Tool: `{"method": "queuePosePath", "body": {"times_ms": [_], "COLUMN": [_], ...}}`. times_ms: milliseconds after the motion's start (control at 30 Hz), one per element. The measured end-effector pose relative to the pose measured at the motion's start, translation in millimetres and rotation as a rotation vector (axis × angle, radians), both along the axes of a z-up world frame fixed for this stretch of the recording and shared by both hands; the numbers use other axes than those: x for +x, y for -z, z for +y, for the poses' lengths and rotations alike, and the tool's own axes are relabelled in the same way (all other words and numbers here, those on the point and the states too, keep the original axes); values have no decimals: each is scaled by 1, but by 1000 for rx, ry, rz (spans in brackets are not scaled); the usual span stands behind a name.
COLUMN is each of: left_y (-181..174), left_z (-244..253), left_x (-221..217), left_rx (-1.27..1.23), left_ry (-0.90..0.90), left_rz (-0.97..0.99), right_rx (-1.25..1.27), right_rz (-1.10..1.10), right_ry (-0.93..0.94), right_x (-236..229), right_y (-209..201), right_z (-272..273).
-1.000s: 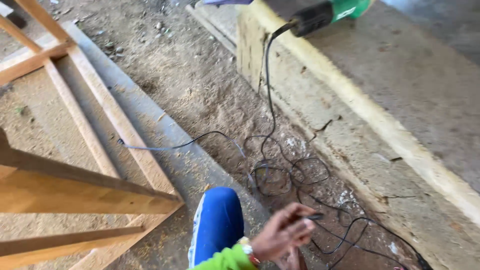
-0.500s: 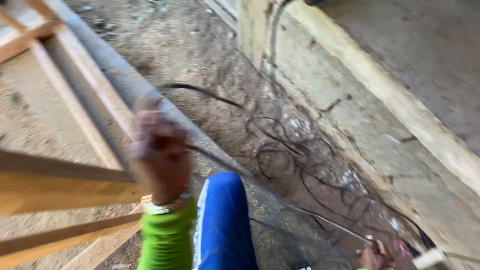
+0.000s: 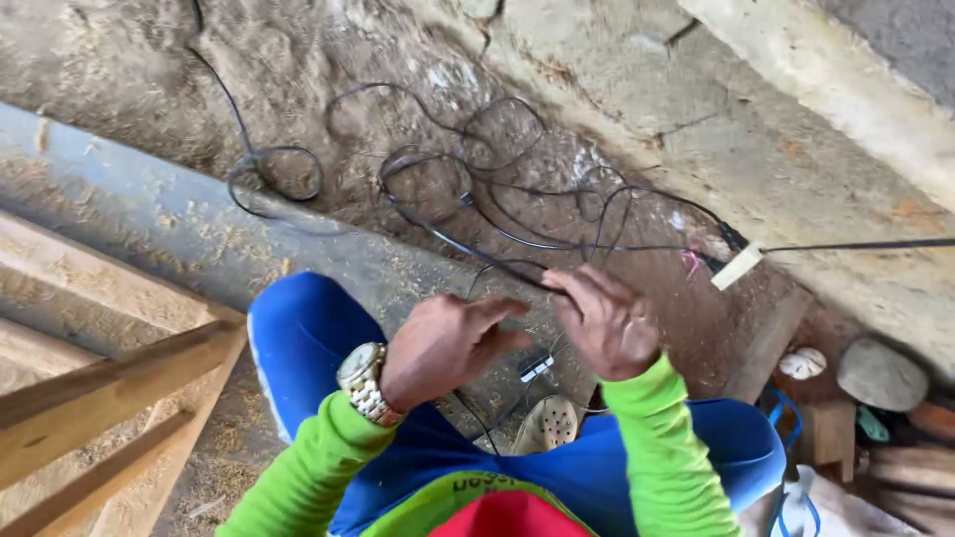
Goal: Unplugging an angle grinder and coiling its long power cable.
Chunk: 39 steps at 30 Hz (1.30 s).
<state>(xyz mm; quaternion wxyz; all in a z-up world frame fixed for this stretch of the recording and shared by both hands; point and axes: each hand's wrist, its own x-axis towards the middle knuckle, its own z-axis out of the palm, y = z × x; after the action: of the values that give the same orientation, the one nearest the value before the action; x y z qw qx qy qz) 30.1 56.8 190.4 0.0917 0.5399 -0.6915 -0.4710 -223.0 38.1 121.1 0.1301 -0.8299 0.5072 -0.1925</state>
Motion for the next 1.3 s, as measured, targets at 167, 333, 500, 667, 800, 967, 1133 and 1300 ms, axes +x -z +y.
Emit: {"method": "queuePosePath", "body": {"times_ms": [167,333,500,667,800,967,1133,1300], "left_y": [0,26,-10,26,85,174,418,335], "left_z": [-11,-13,-7,26,16,4,77,14], "left_x": [-9,-7,89,172,87,-79,-104,-68], "left_rx": [-544,-663,-712,-451,-802,393,92,-80], "left_ry": [-52,115,15,-507,-256,165,697,421], "left_rz": [63,49,-193,-697,-830,-467,-7,-18], "right_rx": [-337,-14,232,265,650,498,407,276], "right_rz": [132,-54,-40,-36,333,237,-67,-374], "right_ry": [-225,-61,184,274,288,-152,-152,-76], "right_x": [-3,9,-70,-103,-44,38,47,5], "right_y": [-7,12,92,191,188,146,123,121], "right_z": [-1,8,10,41,90,137,146,117]}}
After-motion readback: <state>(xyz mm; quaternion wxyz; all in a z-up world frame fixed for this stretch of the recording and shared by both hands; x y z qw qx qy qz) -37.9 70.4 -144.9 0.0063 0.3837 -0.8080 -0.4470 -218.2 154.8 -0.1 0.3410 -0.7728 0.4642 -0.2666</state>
